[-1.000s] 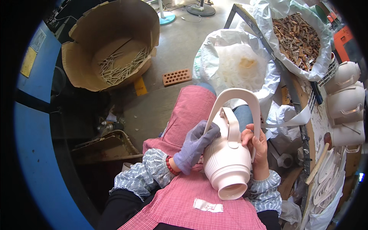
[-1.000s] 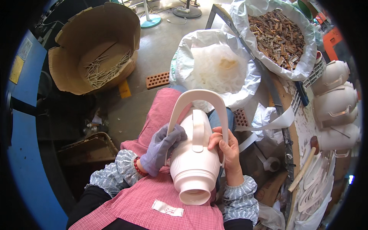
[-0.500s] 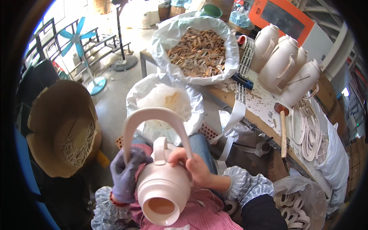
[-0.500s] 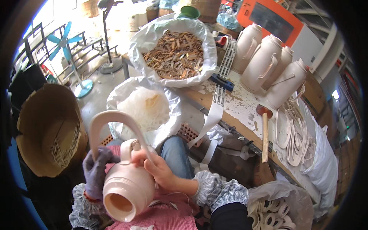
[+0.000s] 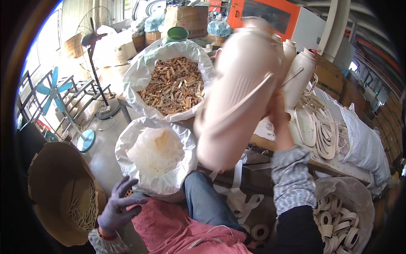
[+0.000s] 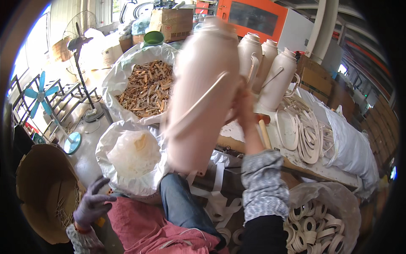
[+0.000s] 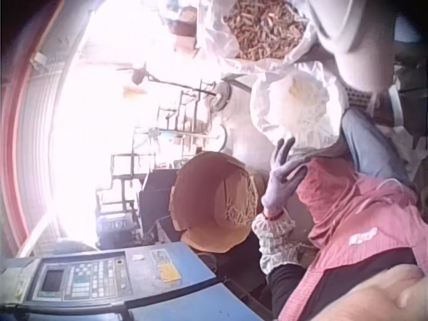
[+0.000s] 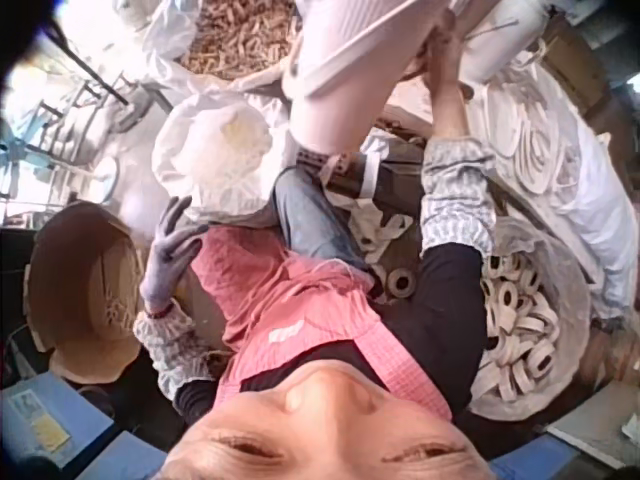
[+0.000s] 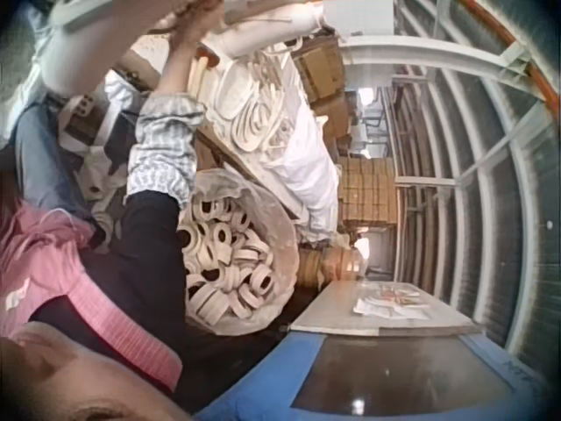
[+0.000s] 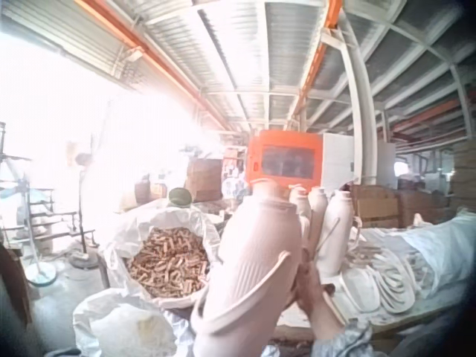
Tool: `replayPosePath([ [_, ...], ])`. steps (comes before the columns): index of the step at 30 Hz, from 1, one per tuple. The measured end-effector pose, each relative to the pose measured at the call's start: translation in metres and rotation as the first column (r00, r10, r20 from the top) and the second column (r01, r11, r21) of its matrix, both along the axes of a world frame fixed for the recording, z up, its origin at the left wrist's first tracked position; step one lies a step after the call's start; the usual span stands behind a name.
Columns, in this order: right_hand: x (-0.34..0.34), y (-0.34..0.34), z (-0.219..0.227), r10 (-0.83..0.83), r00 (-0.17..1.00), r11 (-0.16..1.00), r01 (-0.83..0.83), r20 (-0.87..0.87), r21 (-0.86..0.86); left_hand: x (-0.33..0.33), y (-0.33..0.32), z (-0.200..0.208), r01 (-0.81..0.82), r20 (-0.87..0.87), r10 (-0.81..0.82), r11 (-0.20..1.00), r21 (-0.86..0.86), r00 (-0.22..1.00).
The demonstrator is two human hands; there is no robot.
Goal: The person sits on the floor and repeatedly assembles white plastic containers by attaching handles and applying labels. They pick up each container, affix a handle, wipe the surface, apply a label, and place the finished unit aside.
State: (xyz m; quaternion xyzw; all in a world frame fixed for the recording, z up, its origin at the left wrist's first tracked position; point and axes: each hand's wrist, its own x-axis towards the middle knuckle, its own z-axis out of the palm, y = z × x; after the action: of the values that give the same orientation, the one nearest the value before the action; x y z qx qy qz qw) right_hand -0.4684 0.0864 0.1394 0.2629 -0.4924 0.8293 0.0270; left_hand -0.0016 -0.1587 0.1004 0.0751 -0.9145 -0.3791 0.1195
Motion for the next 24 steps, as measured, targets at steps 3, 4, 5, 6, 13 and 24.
replayPosePath([
  [3, -0.048, 0.064, 0.032, -0.214, 0.966, 0.974, 0.222, -0.142, 0.039, -0.008, 0.0, -0.025, -0.047, -0.019, 0.054, 0.96, 0.276, 0.998],
  [4, -0.061, 0.074, 0.029, -0.194, 0.948, 0.969, 0.225, -0.252, 0.098, -0.02, 0.003, -0.029, -0.057, -0.011, 0.064, 0.943, 0.328, 0.998],
  [5, -0.081, 0.07, 0.02, -0.262, 0.899, 0.92, 0.342, -0.352, 0.19, -0.03, 0.004, -0.033, -0.073, -0.001, 0.079, 0.923, 0.377, 0.997],
  [6, -0.101, 0.07, 0.009, -0.317, 0.829, 0.84, 0.471, -0.46, 0.27, -0.043, 0.005, -0.041, -0.045, 0.028, 0.038, 0.924, 0.38, 0.999],
  [13, -0.236, 0.049, 0.004, -0.589, 0.29, 0.024, 0.939, -0.755, 0.342, -0.061, 0.014, -0.067, -0.201, 0.135, 0.151, 0.637, 0.744, 0.979],
  [24, -0.083, -0.061, -0.151, 0.229, 0.584, 0.352, 0.697, -0.779, 0.625, 0.126, -0.022, -0.22, -0.64, 0.217, 0.793, 0.261, 0.723, 0.569],
])
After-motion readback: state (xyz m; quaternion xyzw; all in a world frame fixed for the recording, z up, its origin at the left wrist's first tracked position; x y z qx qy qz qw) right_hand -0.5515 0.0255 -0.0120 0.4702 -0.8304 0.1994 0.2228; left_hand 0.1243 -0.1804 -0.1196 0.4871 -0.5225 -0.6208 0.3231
